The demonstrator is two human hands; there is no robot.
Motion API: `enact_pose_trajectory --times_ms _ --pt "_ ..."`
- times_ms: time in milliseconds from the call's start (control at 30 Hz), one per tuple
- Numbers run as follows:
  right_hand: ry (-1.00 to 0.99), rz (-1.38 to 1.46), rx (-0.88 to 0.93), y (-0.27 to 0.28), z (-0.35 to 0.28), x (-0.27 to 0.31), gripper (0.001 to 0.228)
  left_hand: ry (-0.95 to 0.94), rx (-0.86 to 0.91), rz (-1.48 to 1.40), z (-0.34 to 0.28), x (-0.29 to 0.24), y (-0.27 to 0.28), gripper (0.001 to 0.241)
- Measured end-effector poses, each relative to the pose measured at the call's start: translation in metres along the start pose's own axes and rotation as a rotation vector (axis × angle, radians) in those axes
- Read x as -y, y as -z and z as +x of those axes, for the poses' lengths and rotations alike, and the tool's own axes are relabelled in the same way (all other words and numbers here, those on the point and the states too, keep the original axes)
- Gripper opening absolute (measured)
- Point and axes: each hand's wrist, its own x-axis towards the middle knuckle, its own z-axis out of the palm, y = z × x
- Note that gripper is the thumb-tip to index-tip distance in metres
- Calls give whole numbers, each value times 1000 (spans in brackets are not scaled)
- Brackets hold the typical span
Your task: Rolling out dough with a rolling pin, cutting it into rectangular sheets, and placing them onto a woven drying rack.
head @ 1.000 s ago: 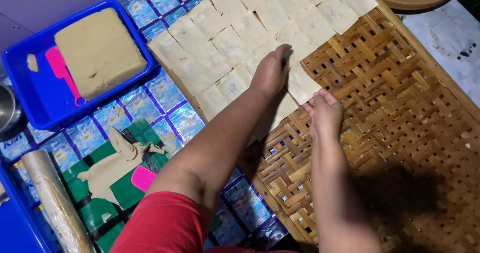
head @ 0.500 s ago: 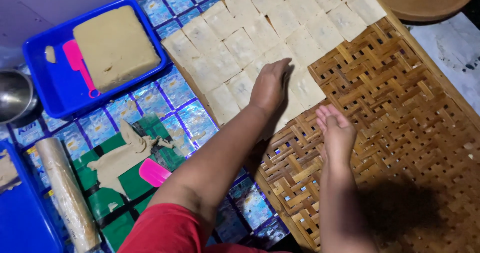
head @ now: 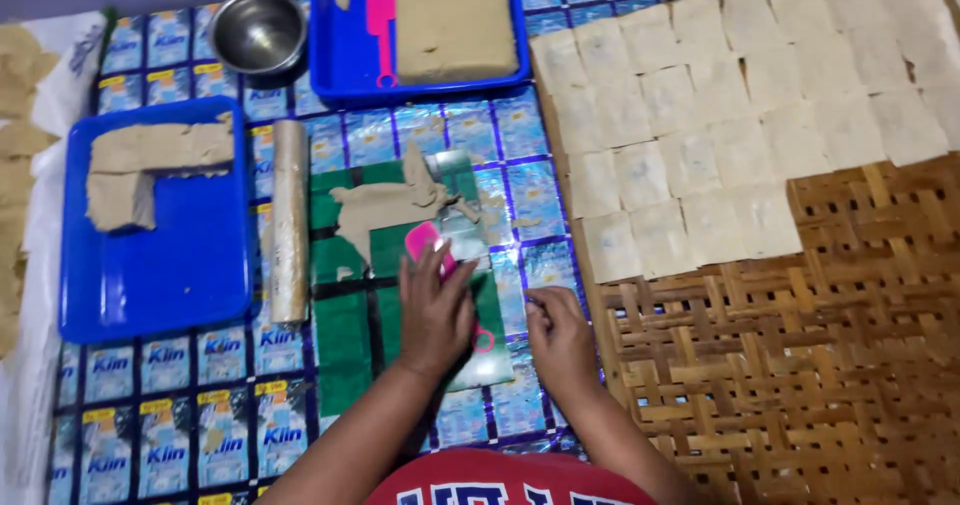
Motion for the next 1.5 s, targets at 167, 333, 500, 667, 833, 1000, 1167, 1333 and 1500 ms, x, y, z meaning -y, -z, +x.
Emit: enact_pose_trajectory --times_ms 167,333,500,667,833,1000,1167,1333,1500 --pt "316 -378 232 -63 12 20 46 253 -13 285 -31 71 38 50" --pt "378 -690 288 -107 16 14 54 423 137 335 -44 106 46 64" --pt "4 -651 370 -117 36 1 51 413 222 303 -39 106 46 60" --pt "-33 -594 364 -128 56 52 31 459 285 230 -37 103 53 60" --pt "-25 -562 398 -190 68 75 28 480 340 181 -34 103 58 59" --pt "-91 -574 410 -217 68 90 25 477 339 110 -36 108 59 55" --pt "-150 -546 527 -227 89 111 33 450 354 99 -36 111 61 59" --pt "-119 -519 511 -223 109 112 33 440 359 101 -37 112 59 64" --pt "-41 -453 580 -188 87 109 32 506 343 36 -33 116 55 59"
